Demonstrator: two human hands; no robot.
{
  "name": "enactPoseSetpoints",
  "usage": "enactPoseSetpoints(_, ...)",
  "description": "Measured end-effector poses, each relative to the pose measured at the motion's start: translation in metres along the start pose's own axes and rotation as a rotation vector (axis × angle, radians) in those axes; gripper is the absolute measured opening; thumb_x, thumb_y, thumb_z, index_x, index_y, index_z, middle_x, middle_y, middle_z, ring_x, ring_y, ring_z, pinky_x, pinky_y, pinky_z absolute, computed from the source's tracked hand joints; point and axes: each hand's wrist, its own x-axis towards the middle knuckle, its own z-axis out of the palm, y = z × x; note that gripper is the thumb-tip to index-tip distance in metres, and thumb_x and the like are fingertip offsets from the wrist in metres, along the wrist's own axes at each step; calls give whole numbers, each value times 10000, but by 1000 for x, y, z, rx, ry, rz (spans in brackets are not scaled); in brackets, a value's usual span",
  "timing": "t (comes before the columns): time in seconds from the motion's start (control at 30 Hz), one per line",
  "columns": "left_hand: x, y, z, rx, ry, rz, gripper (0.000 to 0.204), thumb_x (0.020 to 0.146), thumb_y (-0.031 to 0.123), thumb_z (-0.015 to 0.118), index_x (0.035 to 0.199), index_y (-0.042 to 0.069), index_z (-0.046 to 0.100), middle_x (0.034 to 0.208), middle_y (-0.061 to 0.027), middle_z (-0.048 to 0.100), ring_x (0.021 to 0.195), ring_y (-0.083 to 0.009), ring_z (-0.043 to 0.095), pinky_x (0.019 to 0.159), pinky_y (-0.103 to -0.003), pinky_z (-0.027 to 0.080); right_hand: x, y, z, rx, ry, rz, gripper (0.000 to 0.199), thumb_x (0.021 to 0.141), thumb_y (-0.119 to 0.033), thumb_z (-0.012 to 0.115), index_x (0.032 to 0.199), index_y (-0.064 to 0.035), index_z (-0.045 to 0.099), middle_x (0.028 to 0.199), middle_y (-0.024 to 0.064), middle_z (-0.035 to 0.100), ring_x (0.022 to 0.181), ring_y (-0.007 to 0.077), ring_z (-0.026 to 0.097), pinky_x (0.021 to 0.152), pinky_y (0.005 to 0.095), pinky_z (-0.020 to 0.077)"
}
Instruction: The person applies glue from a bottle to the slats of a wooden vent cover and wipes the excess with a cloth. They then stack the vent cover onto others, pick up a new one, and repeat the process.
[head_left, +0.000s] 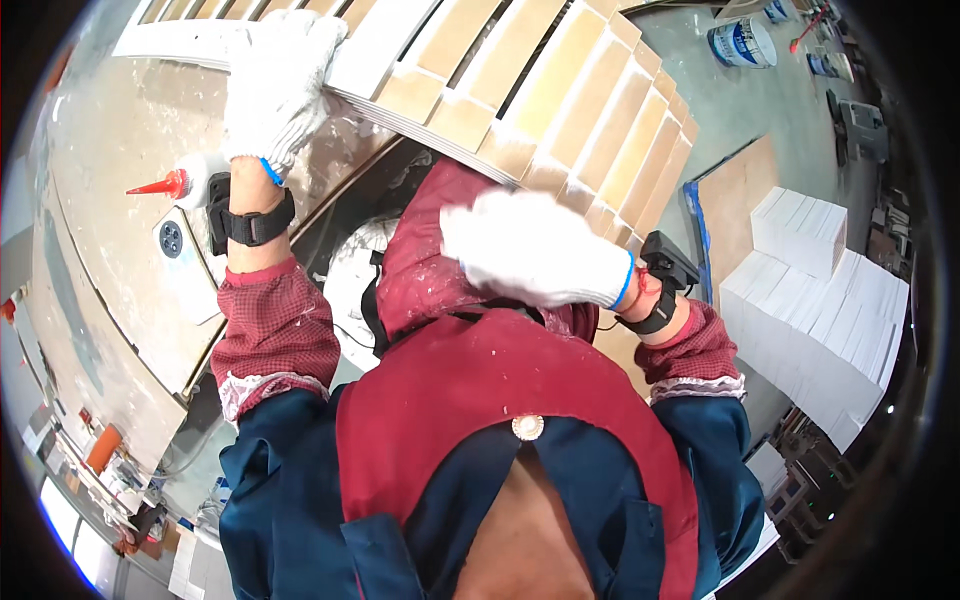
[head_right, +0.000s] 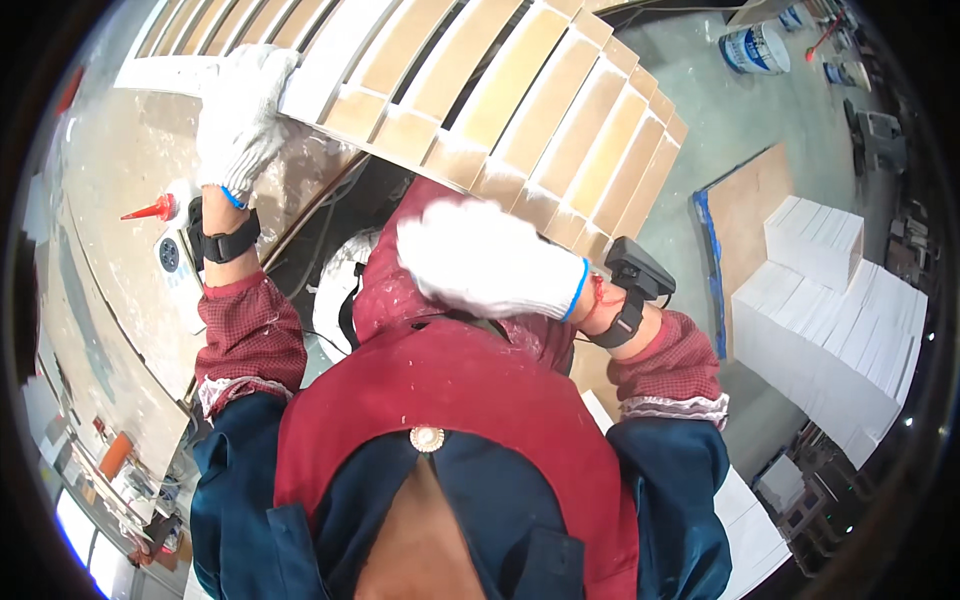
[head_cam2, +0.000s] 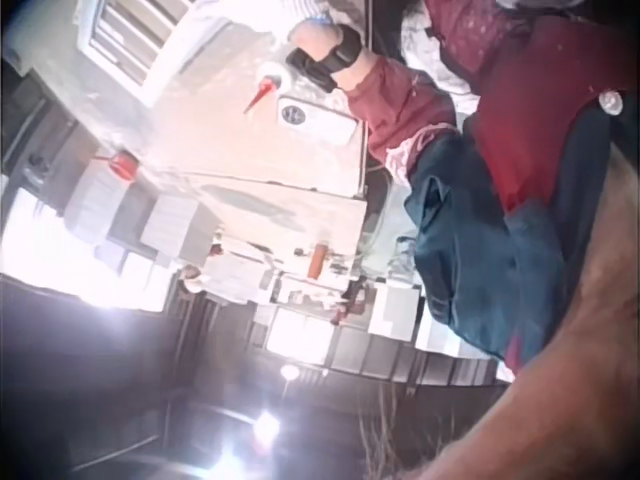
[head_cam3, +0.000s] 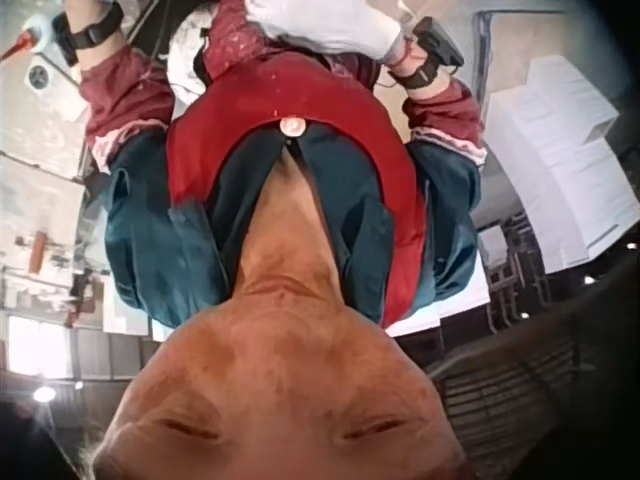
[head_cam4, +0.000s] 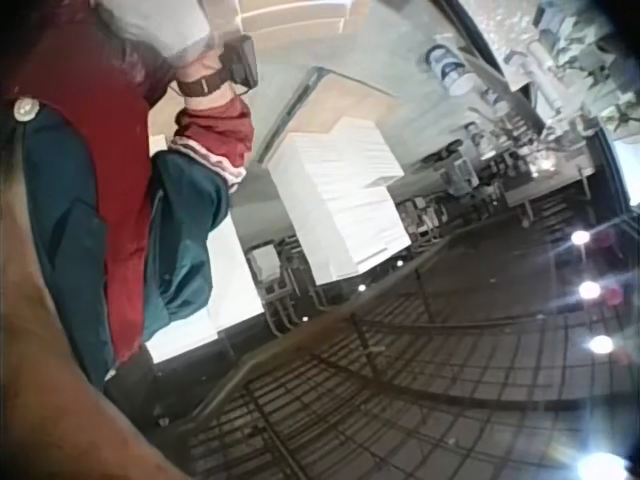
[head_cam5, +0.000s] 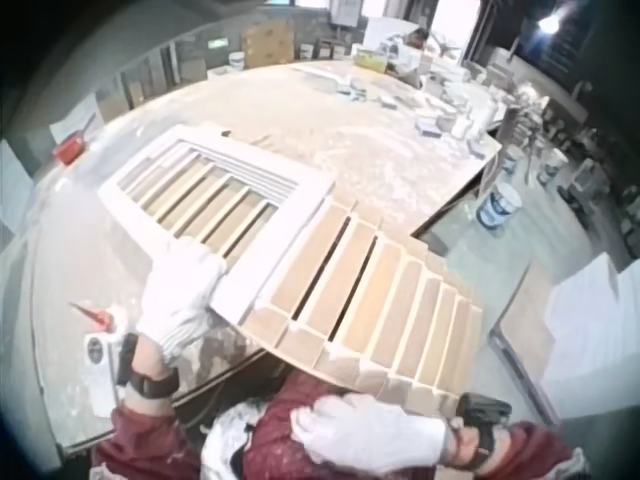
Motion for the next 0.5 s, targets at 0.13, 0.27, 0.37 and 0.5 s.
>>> enactPoseSetpoints(0.13,6,9,-8,44,-53,-57,587,587,165,800,1132,164,583,1112,-62,602,1100,-282,536,942,-460,384,11,33,-64,-54,190,-34,194,795,-204,625,961,-121,681,867,68,658,837,268,623,727,402,493)
enactPoseSetpoints(0.27,7,6,-3,39,28,-38,590,578,166,809,1120,173,575,1109,-46,592,1105,-270,530,935,-456,366,19,141,-57,-428,539,159,224,844,-216,612,1011,-83,683,923,102,670,847,300,610,783,387,484)
enactPoseSetpoints(0.37,7,7,-4,78,-25,-51,607,559,172,818,1117,173,578,1099,-45,589,1107,-277,527,944,-455,371,17,107,-31,-562,475,127,220,808,-194,615,982,-71,666,912,121,661,799,320,615,707,413,509)
enactPoseSetpoints(0.5,-2,5,1,-10,-8,-84,643,522,194,840,1109,178,579,1099,-42,590,1106,-267,528,957,-477,353,17,4,-34,100,-357,256,260,819,-198,625,1066,-119,654,988,82,661,938,272,607,815,391,489)
